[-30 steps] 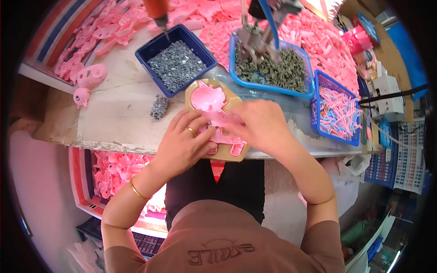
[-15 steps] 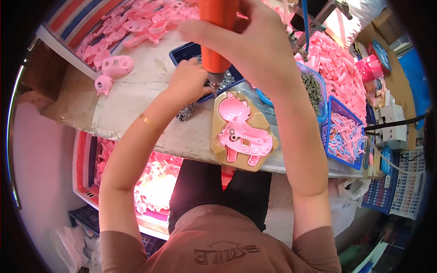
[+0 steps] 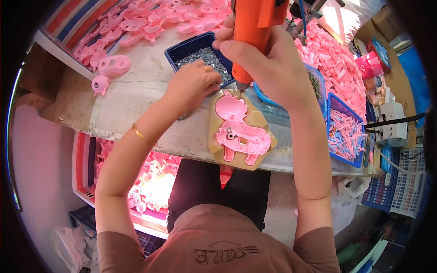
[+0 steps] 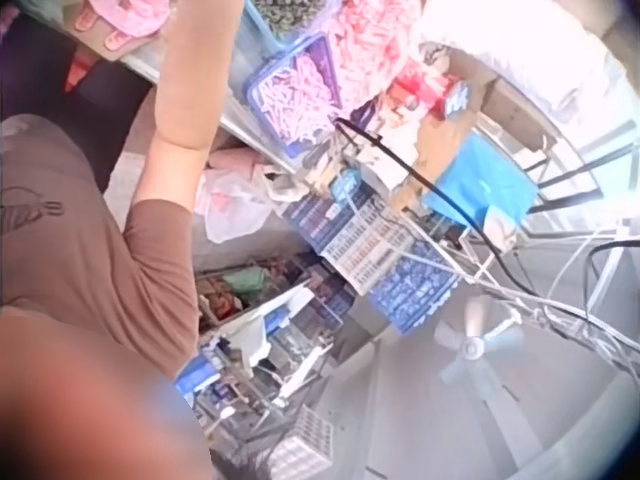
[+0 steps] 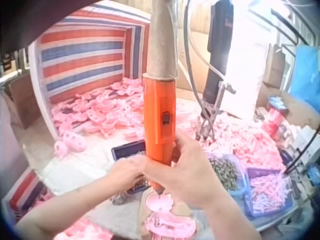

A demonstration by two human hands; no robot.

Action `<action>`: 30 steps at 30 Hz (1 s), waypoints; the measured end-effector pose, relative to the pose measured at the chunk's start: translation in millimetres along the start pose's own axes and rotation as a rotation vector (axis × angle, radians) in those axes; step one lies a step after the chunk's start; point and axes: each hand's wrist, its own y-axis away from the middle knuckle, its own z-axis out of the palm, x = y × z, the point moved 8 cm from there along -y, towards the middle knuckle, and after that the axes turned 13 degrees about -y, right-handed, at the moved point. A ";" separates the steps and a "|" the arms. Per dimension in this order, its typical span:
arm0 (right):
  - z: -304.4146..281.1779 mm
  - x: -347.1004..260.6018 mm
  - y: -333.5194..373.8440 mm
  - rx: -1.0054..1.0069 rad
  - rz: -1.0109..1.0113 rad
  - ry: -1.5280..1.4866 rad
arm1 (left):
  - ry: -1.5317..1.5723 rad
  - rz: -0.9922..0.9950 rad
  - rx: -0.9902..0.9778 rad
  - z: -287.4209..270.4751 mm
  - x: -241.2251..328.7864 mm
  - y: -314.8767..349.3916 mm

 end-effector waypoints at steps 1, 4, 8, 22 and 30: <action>2.7 0.8 2.7 -0.021 -0.006 -0.160 | 0.008 0.004 -0.003 -4.3 11.6 3.4; 5.9 3.4 14.2 -0.111 0.028 -0.227 | 0.273 -0.022 0.008 -15.2 41.9 12.2; 9.5 -5.2 31.3 -0.043 -0.079 -0.203 | 0.405 -0.023 0.050 -27.3 63.3 14.7; -3.9 2.6 52.7 0.011 0.093 -0.373 | 0.501 0.017 -0.025 -19.7 89.0 26.9; -33.0 21.3 90.9 0.170 0.046 -0.181 | 0.381 0.090 -0.036 -20.1 106.3 35.6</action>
